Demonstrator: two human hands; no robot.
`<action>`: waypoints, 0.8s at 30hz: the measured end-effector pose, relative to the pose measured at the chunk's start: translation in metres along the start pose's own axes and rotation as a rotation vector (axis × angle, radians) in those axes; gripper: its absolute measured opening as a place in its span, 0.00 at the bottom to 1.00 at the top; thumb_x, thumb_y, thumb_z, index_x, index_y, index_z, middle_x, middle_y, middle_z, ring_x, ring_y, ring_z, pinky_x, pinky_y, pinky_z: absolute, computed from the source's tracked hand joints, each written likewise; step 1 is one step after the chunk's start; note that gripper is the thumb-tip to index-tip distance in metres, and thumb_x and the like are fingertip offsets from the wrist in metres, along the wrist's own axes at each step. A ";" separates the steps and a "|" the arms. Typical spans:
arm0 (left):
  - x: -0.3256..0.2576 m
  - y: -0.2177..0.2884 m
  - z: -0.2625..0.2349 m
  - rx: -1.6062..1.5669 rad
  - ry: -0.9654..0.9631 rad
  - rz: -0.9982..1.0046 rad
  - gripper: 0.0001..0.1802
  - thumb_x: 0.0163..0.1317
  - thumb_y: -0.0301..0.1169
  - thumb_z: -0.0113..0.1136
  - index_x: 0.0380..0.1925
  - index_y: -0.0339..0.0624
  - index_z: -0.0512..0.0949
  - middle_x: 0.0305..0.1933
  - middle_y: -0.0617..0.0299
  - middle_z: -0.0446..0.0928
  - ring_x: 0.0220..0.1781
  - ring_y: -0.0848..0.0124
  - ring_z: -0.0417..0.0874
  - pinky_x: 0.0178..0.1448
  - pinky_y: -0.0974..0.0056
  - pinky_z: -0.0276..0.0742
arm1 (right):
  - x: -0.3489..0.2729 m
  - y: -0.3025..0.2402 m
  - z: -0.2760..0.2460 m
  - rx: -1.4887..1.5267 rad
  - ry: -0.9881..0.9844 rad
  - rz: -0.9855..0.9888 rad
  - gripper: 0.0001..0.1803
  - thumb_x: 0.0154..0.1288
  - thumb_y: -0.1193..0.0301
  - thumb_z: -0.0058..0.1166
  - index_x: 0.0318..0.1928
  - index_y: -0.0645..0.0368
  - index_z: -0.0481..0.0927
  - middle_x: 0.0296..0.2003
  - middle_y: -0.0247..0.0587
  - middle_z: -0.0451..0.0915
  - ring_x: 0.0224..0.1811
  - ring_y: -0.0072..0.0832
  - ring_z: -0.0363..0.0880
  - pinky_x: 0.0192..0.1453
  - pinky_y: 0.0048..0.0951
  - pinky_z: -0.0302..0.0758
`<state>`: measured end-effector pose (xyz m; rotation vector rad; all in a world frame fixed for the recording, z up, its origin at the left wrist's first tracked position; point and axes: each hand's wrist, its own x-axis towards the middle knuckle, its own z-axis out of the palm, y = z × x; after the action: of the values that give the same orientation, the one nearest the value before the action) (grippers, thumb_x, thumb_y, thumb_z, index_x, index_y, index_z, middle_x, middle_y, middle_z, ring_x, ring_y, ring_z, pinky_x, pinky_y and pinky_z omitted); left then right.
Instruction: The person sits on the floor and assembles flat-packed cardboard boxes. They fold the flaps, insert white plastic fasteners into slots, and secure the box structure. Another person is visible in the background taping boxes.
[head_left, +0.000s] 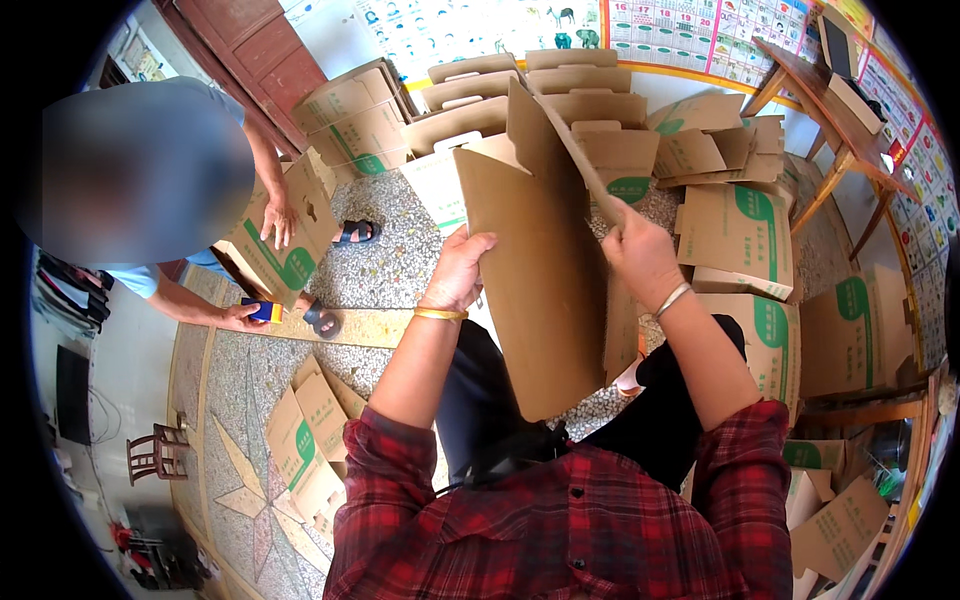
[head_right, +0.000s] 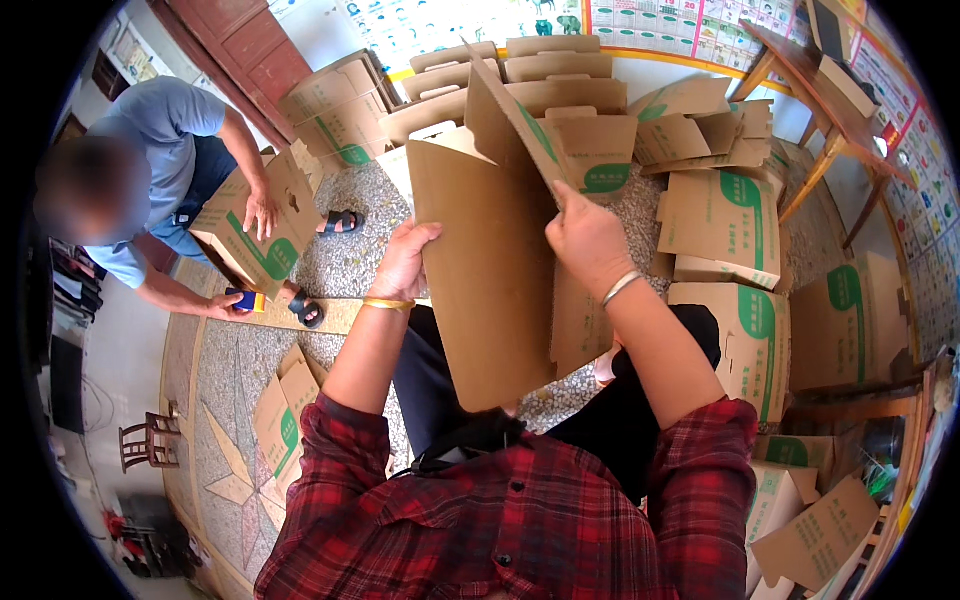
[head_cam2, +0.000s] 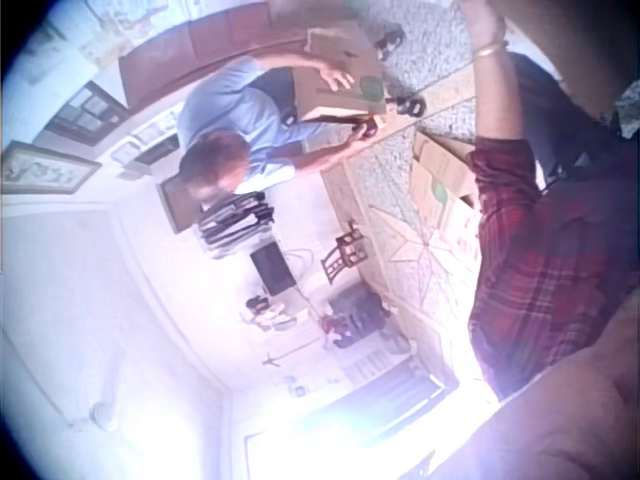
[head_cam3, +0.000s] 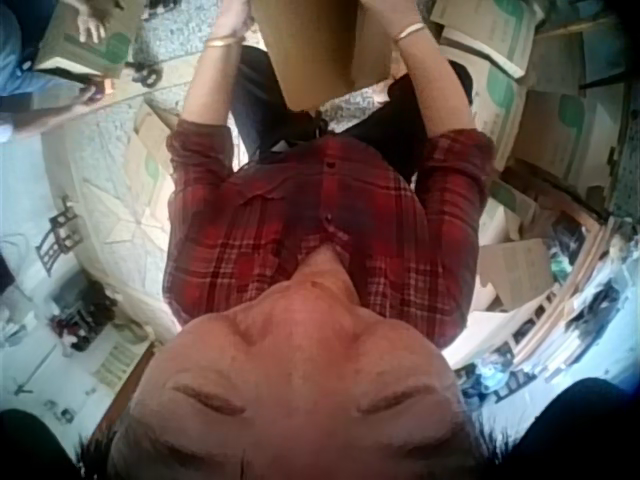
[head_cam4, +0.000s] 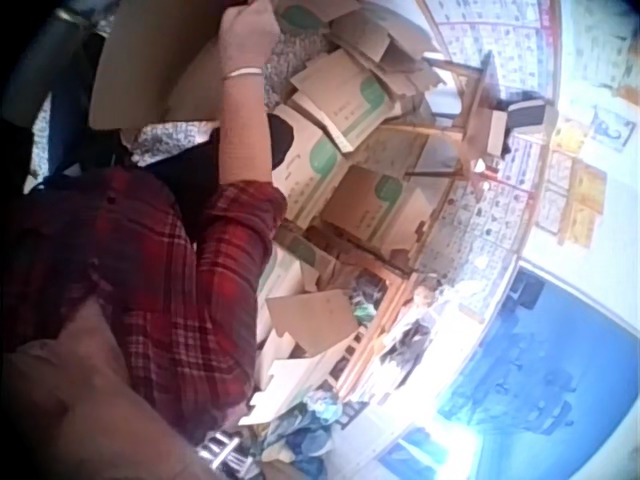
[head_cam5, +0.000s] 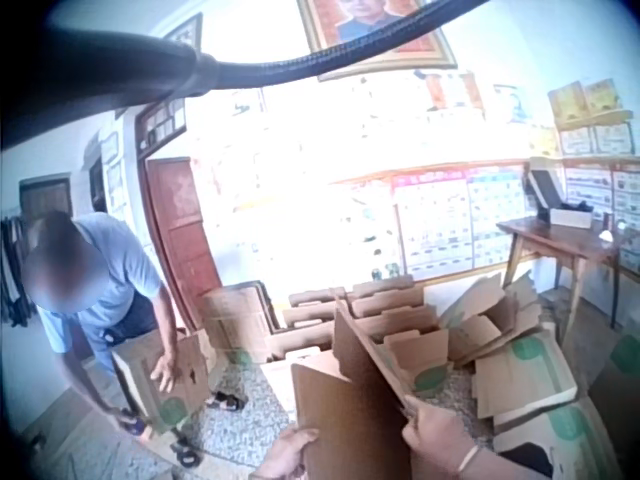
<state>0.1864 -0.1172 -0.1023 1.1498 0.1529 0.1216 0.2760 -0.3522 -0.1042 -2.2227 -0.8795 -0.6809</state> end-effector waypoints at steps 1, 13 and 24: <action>0.001 0.000 0.000 0.009 0.010 -0.004 0.14 0.58 0.26 0.49 0.43 0.30 0.71 0.39 0.53 0.77 0.38 0.67 0.81 0.42 0.66 0.78 | 0.000 0.008 -0.005 0.002 0.006 0.025 0.20 0.51 0.74 0.50 0.47 0.64 0.73 0.28 0.50 0.78 0.28 0.43 0.77 0.33 0.37 0.76; 0.002 0.017 -0.018 0.160 0.206 -0.005 0.06 0.53 0.24 0.49 0.31 0.34 0.70 0.19 0.64 0.70 0.12 0.78 0.63 0.14 0.73 0.56 | 0.017 0.048 -0.057 0.095 0.030 0.123 0.14 0.56 0.72 0.48 0.44 0.61 0.74 0.23 0.52 0.75 0.27 0.45 0.76 0.31 0.39 0.72; 0.011 -0.014 -0.039 0.494 0.530 0.032 0.16 0.49 0.29 0.54 0.37 0.30 0.70 0.28 0.57 0.73 0.22 0.70 0.73 0.23 0.66 0.72 | 0.018 0.103 -0.062 0.376 0.021 0.264 0.09 0.63 0.73 0.50 0.42 0.63 0.75 0.27 0.33 0.77 0.29 0.16 0.71 0.35 0.21 0.69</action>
<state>0.1900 -0.0859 -0.1316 1.5934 0.6625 0.4347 0.3495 -0.4477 -0.0899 -1.9401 -0.6268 -0.3773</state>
